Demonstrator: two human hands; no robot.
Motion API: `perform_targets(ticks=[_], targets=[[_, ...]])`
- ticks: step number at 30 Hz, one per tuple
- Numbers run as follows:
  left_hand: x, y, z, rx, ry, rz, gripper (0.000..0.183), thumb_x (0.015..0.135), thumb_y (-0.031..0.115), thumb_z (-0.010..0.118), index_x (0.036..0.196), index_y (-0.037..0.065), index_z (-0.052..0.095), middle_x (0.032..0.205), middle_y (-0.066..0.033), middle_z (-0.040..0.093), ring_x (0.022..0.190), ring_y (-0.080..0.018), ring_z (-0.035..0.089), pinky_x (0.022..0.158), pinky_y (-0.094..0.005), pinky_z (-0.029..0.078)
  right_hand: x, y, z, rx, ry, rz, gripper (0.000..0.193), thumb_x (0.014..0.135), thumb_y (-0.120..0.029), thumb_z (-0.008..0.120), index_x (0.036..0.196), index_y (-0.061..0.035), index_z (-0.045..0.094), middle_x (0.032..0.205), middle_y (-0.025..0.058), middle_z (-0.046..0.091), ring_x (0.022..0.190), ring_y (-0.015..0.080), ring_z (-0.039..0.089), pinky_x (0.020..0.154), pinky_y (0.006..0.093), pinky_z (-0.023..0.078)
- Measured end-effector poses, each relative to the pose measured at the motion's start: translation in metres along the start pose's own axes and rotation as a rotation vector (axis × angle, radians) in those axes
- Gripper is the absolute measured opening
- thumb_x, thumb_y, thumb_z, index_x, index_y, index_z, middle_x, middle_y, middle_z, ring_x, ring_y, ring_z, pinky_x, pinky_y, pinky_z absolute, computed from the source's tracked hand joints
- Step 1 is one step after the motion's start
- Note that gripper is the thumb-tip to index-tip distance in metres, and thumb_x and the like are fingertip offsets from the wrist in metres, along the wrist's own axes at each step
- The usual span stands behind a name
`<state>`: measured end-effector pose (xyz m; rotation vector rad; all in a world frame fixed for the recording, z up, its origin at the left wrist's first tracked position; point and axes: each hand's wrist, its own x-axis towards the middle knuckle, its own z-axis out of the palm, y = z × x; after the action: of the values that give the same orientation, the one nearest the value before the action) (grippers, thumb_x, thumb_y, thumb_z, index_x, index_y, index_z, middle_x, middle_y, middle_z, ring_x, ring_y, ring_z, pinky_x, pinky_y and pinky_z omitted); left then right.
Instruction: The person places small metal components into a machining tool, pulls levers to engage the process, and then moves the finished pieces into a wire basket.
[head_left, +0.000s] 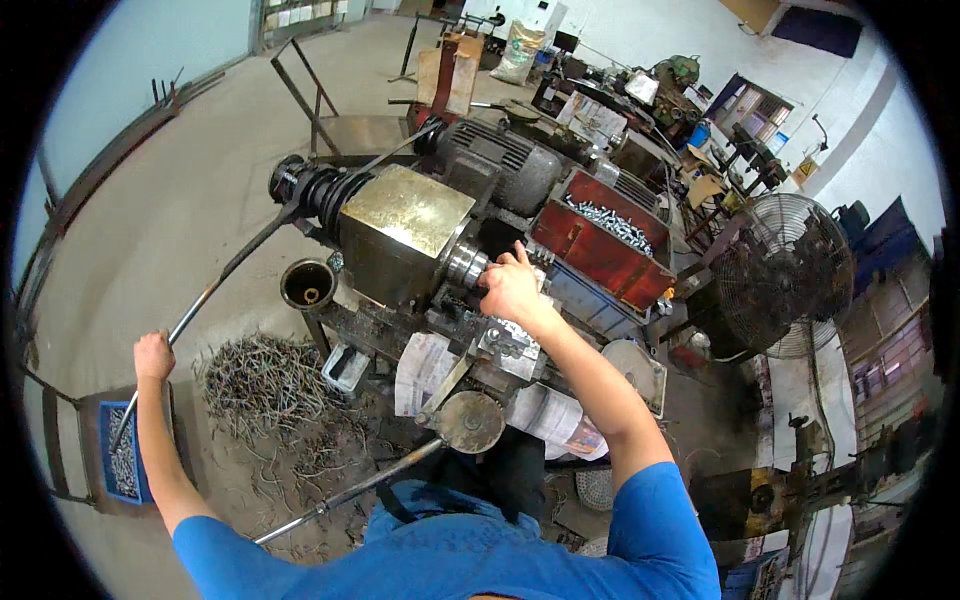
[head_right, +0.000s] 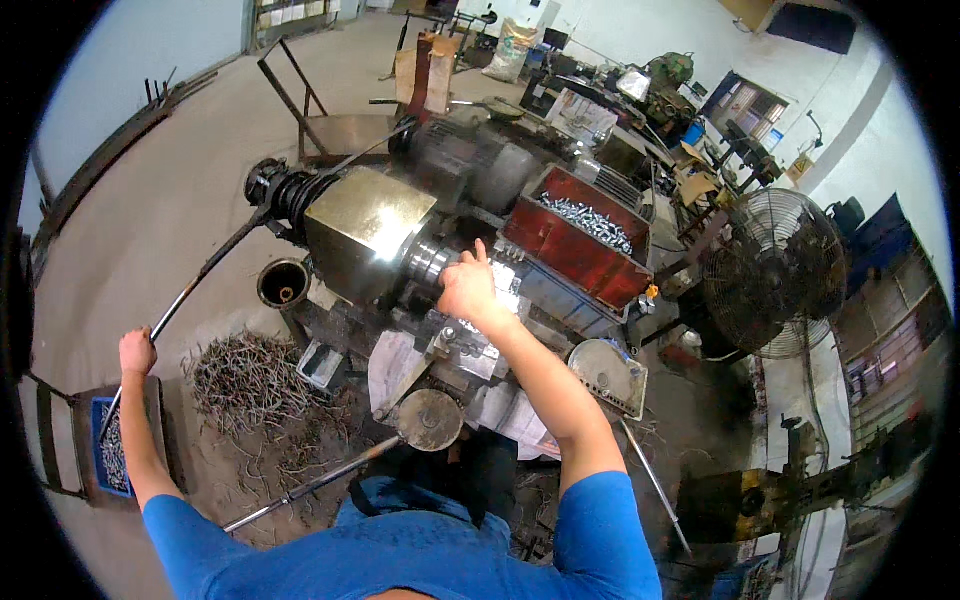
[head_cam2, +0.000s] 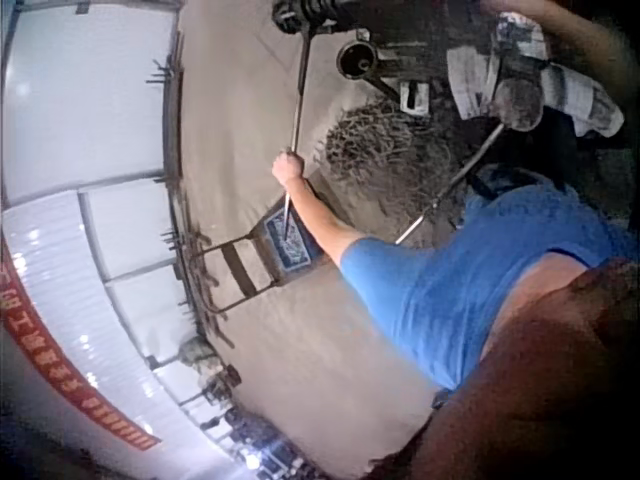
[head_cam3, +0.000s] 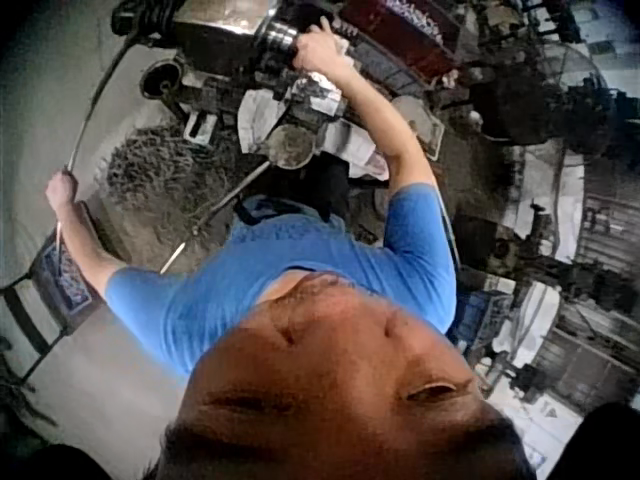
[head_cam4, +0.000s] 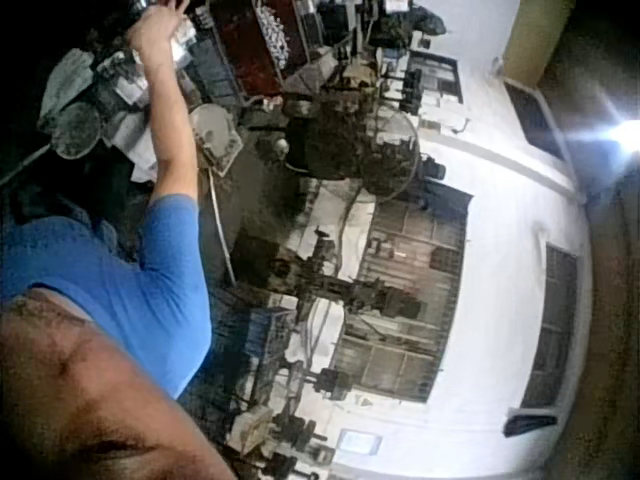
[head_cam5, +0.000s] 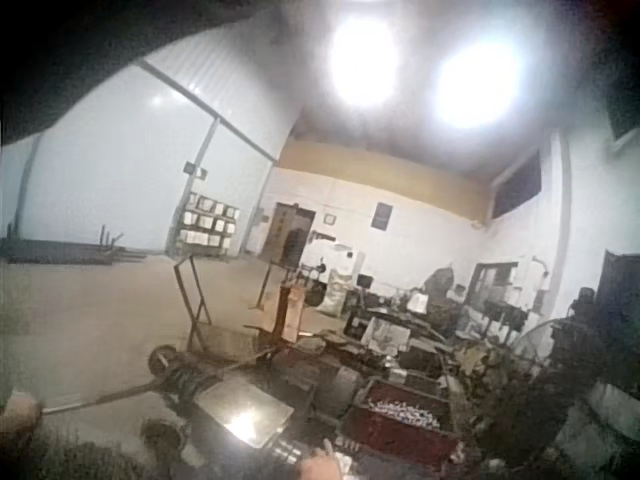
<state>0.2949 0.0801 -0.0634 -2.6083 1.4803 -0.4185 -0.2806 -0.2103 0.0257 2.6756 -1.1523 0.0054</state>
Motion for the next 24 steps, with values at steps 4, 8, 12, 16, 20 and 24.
perform_targets(ticks=[4, 8, 12, 16, 20, 24], targets=[[-0.01, 0.031, -0.002, -0.422, 0.321, -0.006, 0.012, 0.076, 0.007, 0.055, 0.085, 0.005, 0.063, 0.076, -0.0154, 0.062, 0.076, -0.0324, 0.061, 0.069, -0.0415, 0.048, -0.035, -0.003, -0.026, 0.138, 0.258, -0.042, 0.04, 0.052, -0.022, 0.064, 0.09, -0.0108, 0.069, 0.105, 0.0056, 0.062, 0.108, 0.0252, 0.051, 0.108, 0.0511, 0.02], [-0.036, 0.147, -0.011, -0.911, 0.578, -0.049, 0.022, 0.08, 0.012, 0.057, 0.1, 0.003, 0.061, 0.079, -0.0148, 0.063, 0.076, -0.0282, 0.062, 0.071, -0.0379, 0.048, -0.104, 0.013, -0.048, 0.242, 0.398, -0.021, 0.045, 0.054, -0.019, 0.064, 0.097, -0.008, 0.065, 0.113, 0.0081, 0.058, 0.11, 0.026, 0.049, 0.107, 0.0514, 0.021], [-0.037, 0.252, 0.105, -0.851, -0.264, 0.032, 0.041, 0.075, 0.028, 0.066, 0.105, 0.001, 0.06, 0.097, -0.0191, 0.064, 0.093, -0.0316, 0.062, 0.079, -0.0397, 0.049, -0.18, 0.047, -0.043, 0.208, 0.363, 0.139, 0.047, 0.052, -0.017, 0.066, 0.098, -0.0075, 0.065, 0.111, 0.0097, 0.058, 0.107, 0.0281, 0.05, 0.106, 0.0527, 0.024], [-0.045, 0.32, 0.091, -0.507, -0.399, 0.3, 0.034, 0.073, 0.028, 0.067, 0.097, 0.005, 0.062, 0.097, -0.0165, 0.064, 0.091, -0.0308, 0.062, 0.076, -0.0431, 0.05, -0.275, 0.074, -0.027, 0.228, 0.257, 0.413, 0.046, 0.055, -0.018, 0.065, 0.099, -0.0079, 0.065, 0.109, 0.0116, 0.06, 0.109, 0.0293, 0.05, 0.106, 0.0505, 0.024], [0.007, 0.306, 0.082, -0.051, -0.45, 0.565, 0.03, 0.072, 0.029, 0.067, 0.094, 0.008, 0.064, 0.097, -0.0145, 0.064, 0.09, -0.0291, 0.062, 0.075, -0.041, 0.05, -0.362, 0.094, -0.005, 0.175, 0.175, 0.649, 0.046, 0.054, -0.017, 0.063, 0.098, -0.0049, 0.066, 0.108, 0.0141, 0.061, 0.104, 0.0319, 0.054, 0.101, 0.0468, 0.031], [-0.001, 0.298, 0.102, -0.179, -0.407, 0.343, 0.032, 0.071, 0.03, 0.068, 0.095, 0.009, 0.064, 0.098, -0.014, 0.064, 0.091, -0.0289, 0.062, 0.075, -0.0412, 0.05, -0.438, 0.118, 0.029, 0.177, 0.056, 0.918, 0.046, 0.055, -0.017, 0.066, 0.1, -0.005, 0.066, 0.109, 0.0146, 0.061, 0.098, 0.0332, 0.057, 0.089, 0.0381, 0.043]])
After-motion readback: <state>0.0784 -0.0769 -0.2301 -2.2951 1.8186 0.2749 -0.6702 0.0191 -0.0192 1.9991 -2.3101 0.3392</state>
